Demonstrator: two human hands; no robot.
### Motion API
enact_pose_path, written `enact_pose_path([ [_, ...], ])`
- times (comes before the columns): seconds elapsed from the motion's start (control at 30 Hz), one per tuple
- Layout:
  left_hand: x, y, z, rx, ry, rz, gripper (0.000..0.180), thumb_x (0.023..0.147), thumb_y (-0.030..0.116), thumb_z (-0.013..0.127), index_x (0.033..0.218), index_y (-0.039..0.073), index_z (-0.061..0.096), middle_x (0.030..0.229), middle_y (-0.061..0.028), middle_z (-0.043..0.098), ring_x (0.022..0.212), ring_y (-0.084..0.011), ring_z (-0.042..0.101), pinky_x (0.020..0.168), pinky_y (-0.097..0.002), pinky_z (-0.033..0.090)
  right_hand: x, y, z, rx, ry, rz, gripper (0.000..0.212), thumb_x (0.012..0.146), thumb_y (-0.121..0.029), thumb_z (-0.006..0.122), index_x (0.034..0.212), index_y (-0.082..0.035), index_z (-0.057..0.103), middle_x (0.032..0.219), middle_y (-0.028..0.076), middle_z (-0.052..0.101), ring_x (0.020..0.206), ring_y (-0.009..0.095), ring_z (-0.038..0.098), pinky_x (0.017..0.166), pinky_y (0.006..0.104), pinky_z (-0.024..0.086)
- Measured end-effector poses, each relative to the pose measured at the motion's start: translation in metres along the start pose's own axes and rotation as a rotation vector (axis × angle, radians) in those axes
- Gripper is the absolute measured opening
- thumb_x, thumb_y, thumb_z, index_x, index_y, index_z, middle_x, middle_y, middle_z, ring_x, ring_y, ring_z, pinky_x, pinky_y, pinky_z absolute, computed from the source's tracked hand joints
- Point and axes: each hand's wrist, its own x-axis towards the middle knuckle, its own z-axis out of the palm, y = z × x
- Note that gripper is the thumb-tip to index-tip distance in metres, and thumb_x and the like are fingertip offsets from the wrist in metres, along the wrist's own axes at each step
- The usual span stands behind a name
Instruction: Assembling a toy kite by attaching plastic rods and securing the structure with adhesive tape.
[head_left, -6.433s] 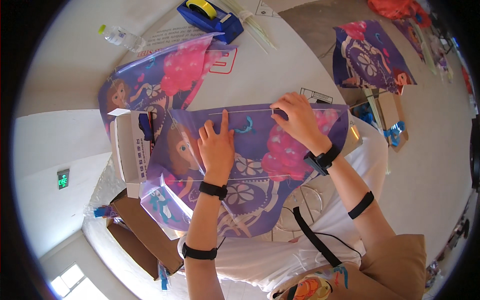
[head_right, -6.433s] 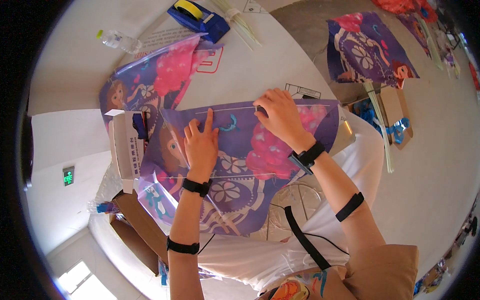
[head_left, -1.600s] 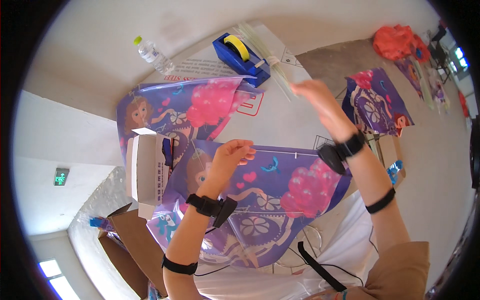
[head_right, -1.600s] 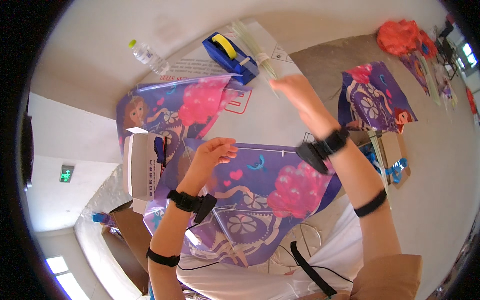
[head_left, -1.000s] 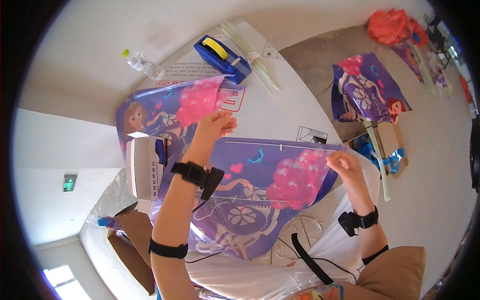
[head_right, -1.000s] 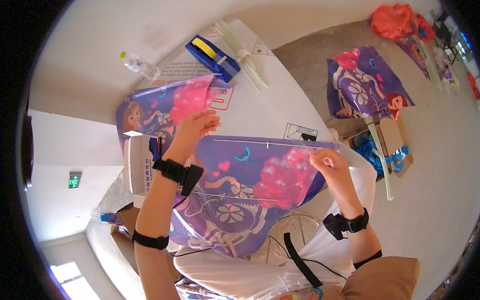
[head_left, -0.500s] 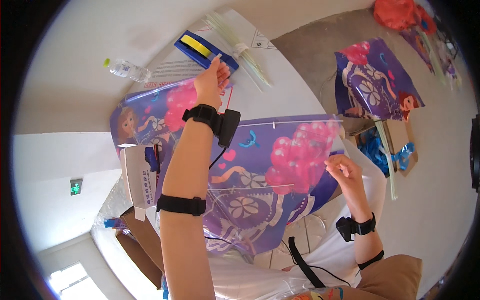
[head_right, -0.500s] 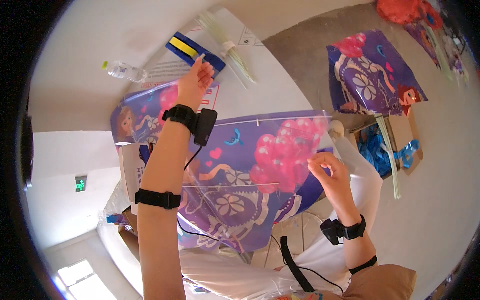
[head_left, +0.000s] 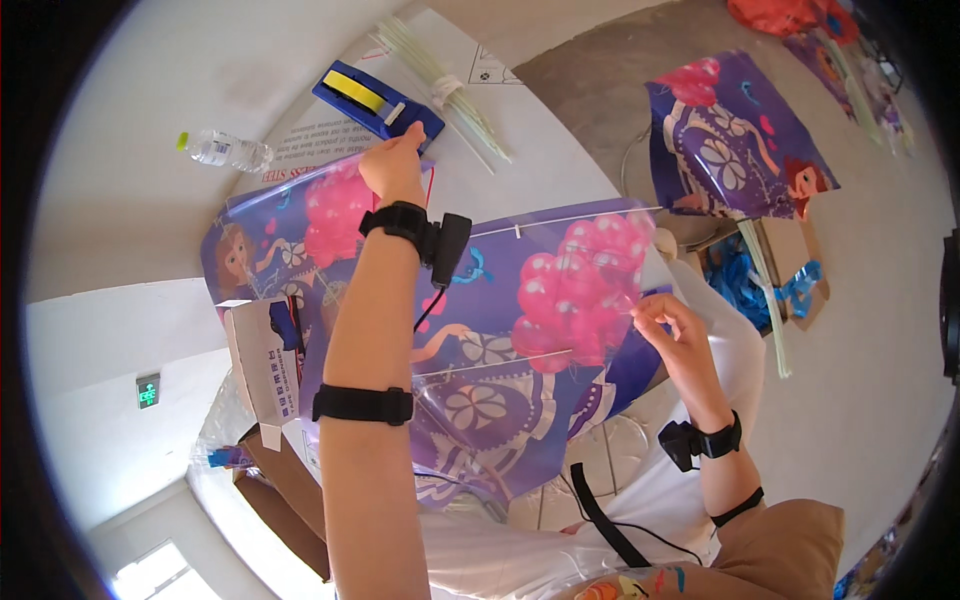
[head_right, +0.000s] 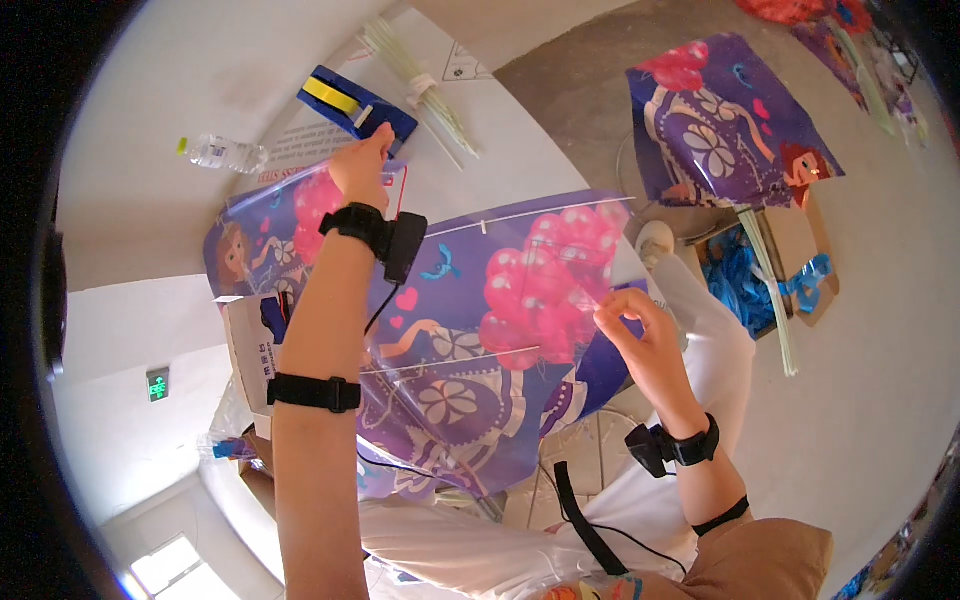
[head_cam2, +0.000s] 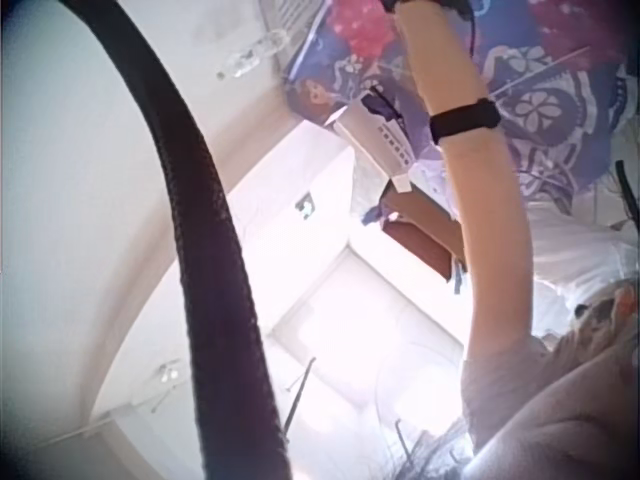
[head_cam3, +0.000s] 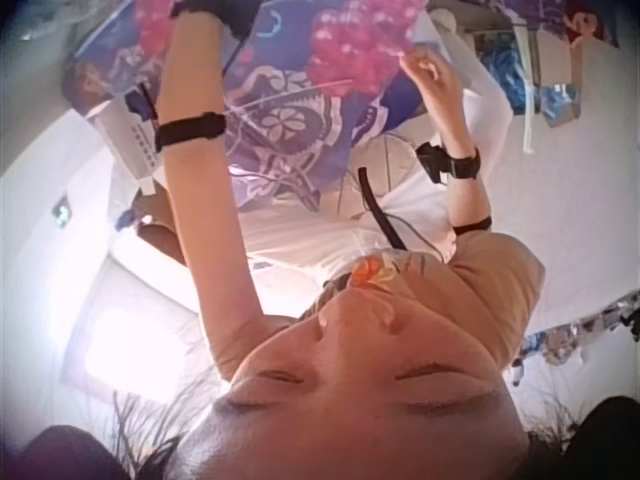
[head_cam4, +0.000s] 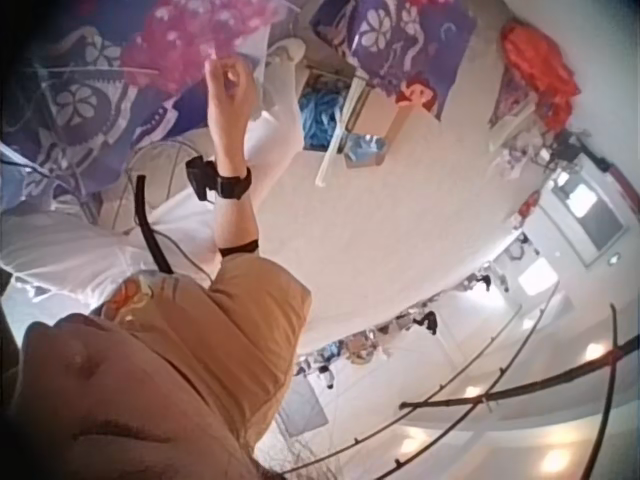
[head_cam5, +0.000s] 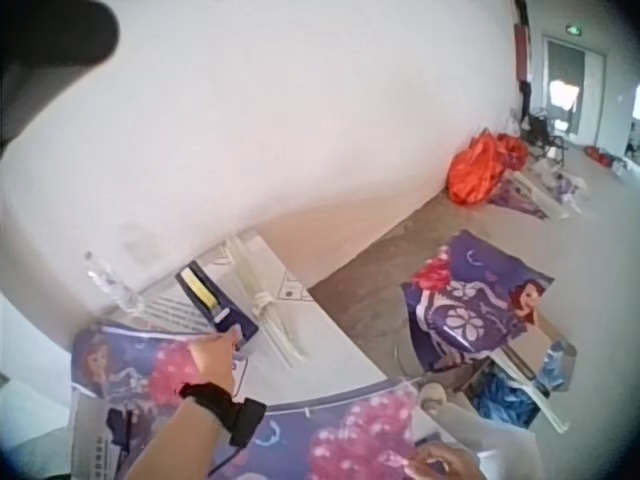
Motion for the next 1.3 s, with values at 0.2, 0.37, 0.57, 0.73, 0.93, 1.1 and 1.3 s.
enact_pose_path([
  [0.2,-0.038,0.034,-0.03,-0.565,-0.179,-0.035,0.023,0.086,0.017,0.069,0.101,0.0,0.068,0.088,-0.0025,0.067,0.078,-0.0114,0.06,0.072,-0.0221,0.047,-0.003,-0.02,-0.02,0.103,0.041,-0.054,0.014,0.093,-0.018,0.061,0.094,-0.004,0.059,0.096,0.0,0.057,0.091,0.009,0.051,0.082,0.0238,0.039],
  [0.37,-0.065,0.035,-0.105,-0.767,-0.421,-0.014,0.028,0.091,0.01,0.06,0.117,0.0,0.06,0.102,-0.0039,0.063,0.092,-0.0127,0.059,0.083,-0.0255,0.048,0.006,-0.04,-0.047,-0.019,-0.021,-0.065,0.011,0.094,-0.013,0.059,0.097,-0.002,0.057,0.092,0.0,0.057,0.086,0.008,0.053,0.079,0.0226,0.042],
  [0.57,-0.1,0.011,-0.154,-0.876,-0.395,0.029,0.027,0.092,0.011,0.058,0.118,0.002,0.058,0.101,-0.004,0.062,0.092,-0.0141,0.059,0.085,-0.0287,0.048,0.026,-0.07,-0.043,-0.271,-0.168,-0.121,0.006,0.09,-0.004,0.057,0.095,-0.001,0.058,0.086,0.003,0.058,0.08,0.008,0.054,0.073,0.0228,0.044],
  [0.73,-0.12,-0.014,-0.157,-1.064,-0.297,-0.101,0.029,0.091,0.017,0.06,0.117,0.003,0.057,0.093,-0.003,0.06,0.088,-0.0144,0.057,0.084,-0.0304,0.045,0.041,-0.055,-0.034,-0.407,-0.199,-0.111,0.012,0.087,-0.006,0.06,0.098,0.0,0.058,0.079,0.006,0.06,0.075,0.013,0.056,0.069,0.0261,0.045],
  [0.93,-0.126,-0.062,-0.164,-1.091,-0.252,-0.179,0.038,0.091,0.018,0.06,0.124,0.001,0.051,0.089,-0.0026,0.058,0.089,-0.0162,0.057,0.084,-0.0322,0.044,0.029,-0.056,-0.021,-0.634,-0.136,-0.148,0.013,0.087,-0.01,0.061,0.098,-0.003,0.06,0.081,0.006,0.061,0.074,0.014,0.058,0.066,0.0274,0.045],
  [1.1,-0.135,-0.07,-0.183,-1.123,-0.227,-0.226,0.035,0.09,0.014,0.06,0.121,-0.001,0.053,0.09,-0.0028,0.058,0.09,-0.0158,0.056,0.086,-0.031,0.044,0.024,-0.054,-0.011,-0.547,-0.17,-0.154,0.008,0.088,-0.011,0.06,0.093,-0.004,0.059,0.084,0.004,0.062,0.076,0.014,0.058,0.067,0.0274,0.044],
  [1.3,-0.142,-0.065,-0.193,-0.652,-0.062,0.076,0.029,0.09,0.01,0.058,0.116,-0.005,0.059,0.089,-0.0037,0.063,0.082,-0.0125,0.058,0.08,-0.0264,0.046,0.018,-0.061,-0.009,-0.546,-0.07,-0.239,0.009,0.09,-0.013,0.058,0.09,-0.004,0.057,0.089,0.002,0.061,0.081,0.013,0.056,0.069,0.027,0.043],
])
